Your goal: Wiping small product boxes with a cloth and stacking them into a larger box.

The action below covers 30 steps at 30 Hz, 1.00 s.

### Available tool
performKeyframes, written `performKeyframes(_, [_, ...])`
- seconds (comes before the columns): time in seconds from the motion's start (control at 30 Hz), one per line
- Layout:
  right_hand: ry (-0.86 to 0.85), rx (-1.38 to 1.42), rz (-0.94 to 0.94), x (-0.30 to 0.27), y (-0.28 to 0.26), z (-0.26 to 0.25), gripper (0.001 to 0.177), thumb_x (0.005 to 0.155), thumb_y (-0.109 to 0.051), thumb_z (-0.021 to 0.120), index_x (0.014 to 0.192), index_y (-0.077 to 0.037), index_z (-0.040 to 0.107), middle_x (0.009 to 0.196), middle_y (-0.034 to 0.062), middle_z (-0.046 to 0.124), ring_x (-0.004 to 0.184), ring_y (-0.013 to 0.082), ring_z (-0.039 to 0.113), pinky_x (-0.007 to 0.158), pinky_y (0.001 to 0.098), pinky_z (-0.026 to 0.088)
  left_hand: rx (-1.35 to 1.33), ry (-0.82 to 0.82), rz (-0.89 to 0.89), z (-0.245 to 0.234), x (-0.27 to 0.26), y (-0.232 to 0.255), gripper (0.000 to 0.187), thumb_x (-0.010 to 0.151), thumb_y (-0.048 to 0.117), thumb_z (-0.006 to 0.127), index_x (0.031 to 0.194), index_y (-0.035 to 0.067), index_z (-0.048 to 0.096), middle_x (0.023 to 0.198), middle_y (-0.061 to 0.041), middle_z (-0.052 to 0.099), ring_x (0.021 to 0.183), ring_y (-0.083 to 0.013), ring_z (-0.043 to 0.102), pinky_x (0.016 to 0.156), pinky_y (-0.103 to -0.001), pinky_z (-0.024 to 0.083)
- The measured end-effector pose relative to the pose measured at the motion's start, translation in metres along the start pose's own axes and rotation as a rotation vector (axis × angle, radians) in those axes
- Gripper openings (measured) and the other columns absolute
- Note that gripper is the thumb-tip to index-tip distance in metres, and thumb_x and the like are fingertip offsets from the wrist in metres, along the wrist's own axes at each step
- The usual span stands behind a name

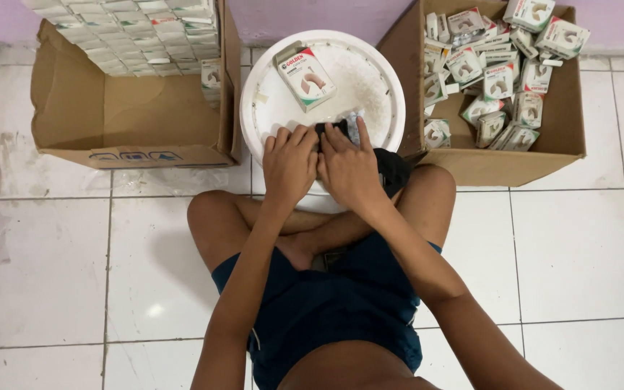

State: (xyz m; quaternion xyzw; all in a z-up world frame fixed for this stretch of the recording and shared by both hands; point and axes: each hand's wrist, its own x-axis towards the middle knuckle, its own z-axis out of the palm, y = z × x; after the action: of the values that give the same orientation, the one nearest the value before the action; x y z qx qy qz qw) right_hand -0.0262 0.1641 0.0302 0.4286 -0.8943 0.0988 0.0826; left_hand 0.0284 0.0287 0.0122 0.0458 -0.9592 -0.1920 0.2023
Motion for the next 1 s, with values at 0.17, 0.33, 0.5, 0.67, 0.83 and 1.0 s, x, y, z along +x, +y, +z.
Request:
performKeyframes(0.17, [0.035,-0.025,-0.004,0.002,0.002,0.009,0.046,0.104,-0.022,0.044,0.137,0.003,0.064,0.145,0.0219,0.060,0.134,0.0267,0.060,0.128,0.0528,0.005,0.007,0.026,-0.007,0.002,-0.001,0.001,0.012,0.094,0.012,0.057,0.101,0.016,0.066,0.101,0.001,0.060,0.094,-0.0208,0.049,0.077,-0.036,0.033])
performKeyframes(0.33, [0.053,-0.096,-0.014,-0.013,-0.004,0.007,0.042,0.104,-0.025,0.048,0.130,0.001,0.069,0.133,0.0214,0.068,0.123,0.0252,0.068,0.128,0.0504,0.014,0.003,0.016,0.004,-0.002,0.000,0.000,0.015,0.095,0.012,0.056,0.105,0.014,0.066,0.104,-0.001,0.061,0.094,-0.0212,0.049,0.077,-0.037,0.033])
performKeyframes(0.5, [0.027,0.056,0.003,0.004,0.005,0.004,0.046,0.105,-0.023,0.042,0.136,0.002,0.065,0.143,0.0202,0.062,0.133,0.0258,0.061,0.129,0.0516,0.004,0.020,0.035,0.041,0.002,-0.003,-0.001,0.012,0.094,0.012,0.056,0.099,0.015,0.067,0.098,0.001,0.059,0.091,-0.0199,0.047,0.075,-0.035,0.032])
performKeyframes(0.67, [0.034,0.034,-0.010,-0.006,0.006,0.007,0.044,0.106,-0.024,0.044,0.134,0.001,0.067,0.142,0.0193,0.063,0.133,0.0252,0.061,0.129,0.0511,0.007,0.006,0.052,0.037,-0.003,-0.002,0.001,0.012,0.094,0.012,0.055,0.098,0.015,0.065,0.099,0.001,0.059,0.091,-0.0199,0.047,0.075,-0.035,0.032])
performKeyframes(0.83, [0.027,0.051,-0.014,-0.012,0.007,0.004,0.042,0.105,-0.024,0.045,0.129,-0.001,0.070,0.137,0.0180,0.067,0.127,0.0247,0.065,0.129,0.0511,0.008,-0.019,0.039,0.034,-0.001,-0.002,0.000,0.015,0.093,0.009,0.054,0.100,0.014,0.066,0.105,-0.002,0.062,0.093,-0.0214,0.048,0.076,-0.036,0.032])
performKeyframes(1.0, [0.040,0.052,-0.025,0.004,0.009,-0.002,0.045,0.106,-0.024,0.043,0.137,-0.001,0.066,0.145,0.0174,0.062,0.136,0.0251,0.058,0.128,0.0552,0.004,0.013,0.027,0.035,0.006,-0.003,-0.005,0.011,0.091,0.011,0.056,0.097,0.015,0.065,0.104,0.001,0.061,0.093,-0.0206,0.048,0.076,-0.036,0.033])
